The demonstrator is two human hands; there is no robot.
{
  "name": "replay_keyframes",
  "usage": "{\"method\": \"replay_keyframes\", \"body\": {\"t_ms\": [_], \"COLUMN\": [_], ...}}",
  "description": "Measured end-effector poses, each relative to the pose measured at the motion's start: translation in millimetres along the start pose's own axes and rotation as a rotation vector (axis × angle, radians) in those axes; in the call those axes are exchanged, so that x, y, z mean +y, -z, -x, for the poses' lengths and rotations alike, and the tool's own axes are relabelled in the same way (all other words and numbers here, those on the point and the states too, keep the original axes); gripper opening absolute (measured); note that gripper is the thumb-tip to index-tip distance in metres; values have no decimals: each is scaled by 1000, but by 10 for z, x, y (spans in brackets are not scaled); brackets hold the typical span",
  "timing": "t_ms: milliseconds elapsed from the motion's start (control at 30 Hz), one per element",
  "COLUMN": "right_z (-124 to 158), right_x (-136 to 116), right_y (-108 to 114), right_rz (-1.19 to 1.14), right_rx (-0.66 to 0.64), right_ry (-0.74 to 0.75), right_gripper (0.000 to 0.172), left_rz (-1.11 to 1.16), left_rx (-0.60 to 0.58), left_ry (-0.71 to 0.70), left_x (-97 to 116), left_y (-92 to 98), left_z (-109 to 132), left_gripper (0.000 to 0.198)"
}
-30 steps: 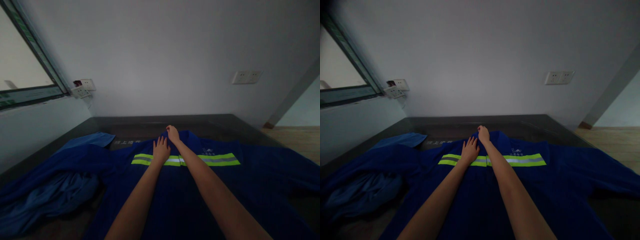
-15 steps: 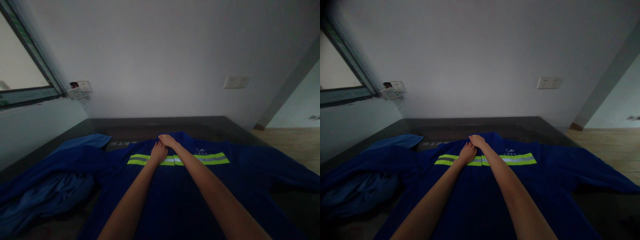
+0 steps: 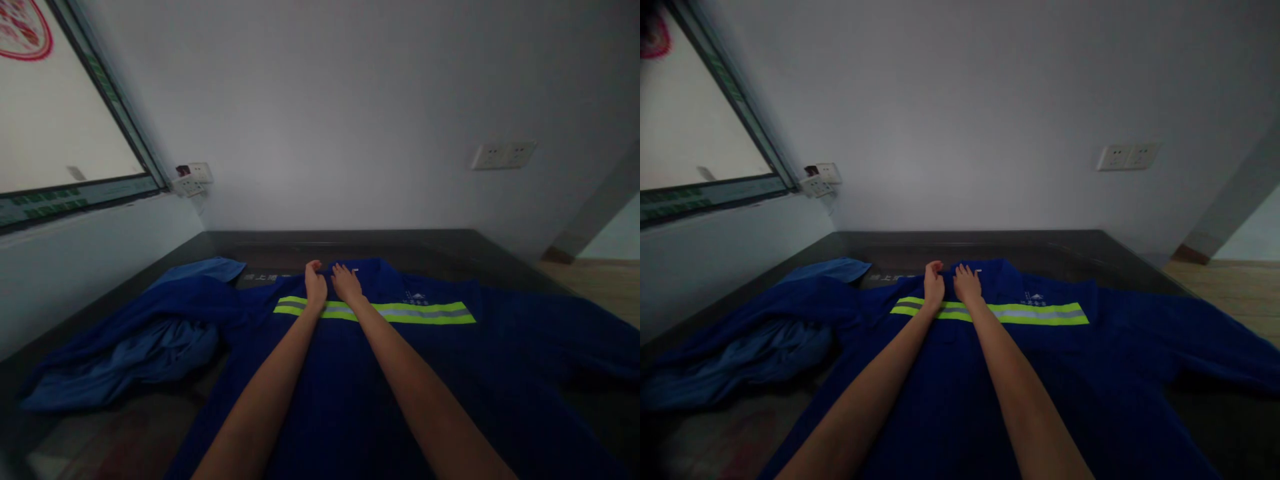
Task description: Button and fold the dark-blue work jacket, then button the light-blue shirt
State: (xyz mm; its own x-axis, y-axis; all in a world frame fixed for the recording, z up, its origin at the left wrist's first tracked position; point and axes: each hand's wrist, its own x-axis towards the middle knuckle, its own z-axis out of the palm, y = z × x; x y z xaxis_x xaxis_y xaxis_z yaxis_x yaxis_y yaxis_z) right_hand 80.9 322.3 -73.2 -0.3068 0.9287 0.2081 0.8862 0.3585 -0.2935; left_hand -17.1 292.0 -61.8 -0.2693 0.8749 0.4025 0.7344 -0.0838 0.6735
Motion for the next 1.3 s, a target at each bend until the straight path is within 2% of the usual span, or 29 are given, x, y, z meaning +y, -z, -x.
{"method": "replay_keyframes", "body": {"t_ms": [67,133,300,400,533,633,767,900,1033,1133,1300], "right_z": [34,38,22,37,65,76,80,72,57,52,47], "right_x": [18,34,18,-1,0,9,7,0,6,10,3], "right_y": [-45,-72,-65,-38,-8,2,-1,-7,-10,-13,-13], "right_rz": [14,20,18,16,13,-7,-30,-37,-36,-34,-30], "right_rx": [2,9,24,41,52,37,37,53,27,30,40], "right_ry": [9,14,25,29,-14,-68,-86,-99,-105,-101,-106], "right_gripper": [46,47,48,48,49,49,49,49,50,49,49], "left_rz": [-28,-76,-244,-296,-347,-397,-479,-585,-630,-558,-364], "left_rx": [5,-27,-232,-363,-430,-399,-331,-353,-367,-391,-485], "left_ry": [-30,-64,-59,-71,-91,-92,-74,11,51,-51,-213], "left_x": [-87,-259,-832,-1015,-1019,-941,-847,-855,-870,-785,-554], "left_y": [145,397,1139,1317,1276,1292,1414,1386,1159,903,374], "left_z": [-101,-215,-385,-389,-390,-457,-621,-684,-655,-682,-793], "left_gripper": [55,48,30,25,25,29,33,30,19,22,27]}}
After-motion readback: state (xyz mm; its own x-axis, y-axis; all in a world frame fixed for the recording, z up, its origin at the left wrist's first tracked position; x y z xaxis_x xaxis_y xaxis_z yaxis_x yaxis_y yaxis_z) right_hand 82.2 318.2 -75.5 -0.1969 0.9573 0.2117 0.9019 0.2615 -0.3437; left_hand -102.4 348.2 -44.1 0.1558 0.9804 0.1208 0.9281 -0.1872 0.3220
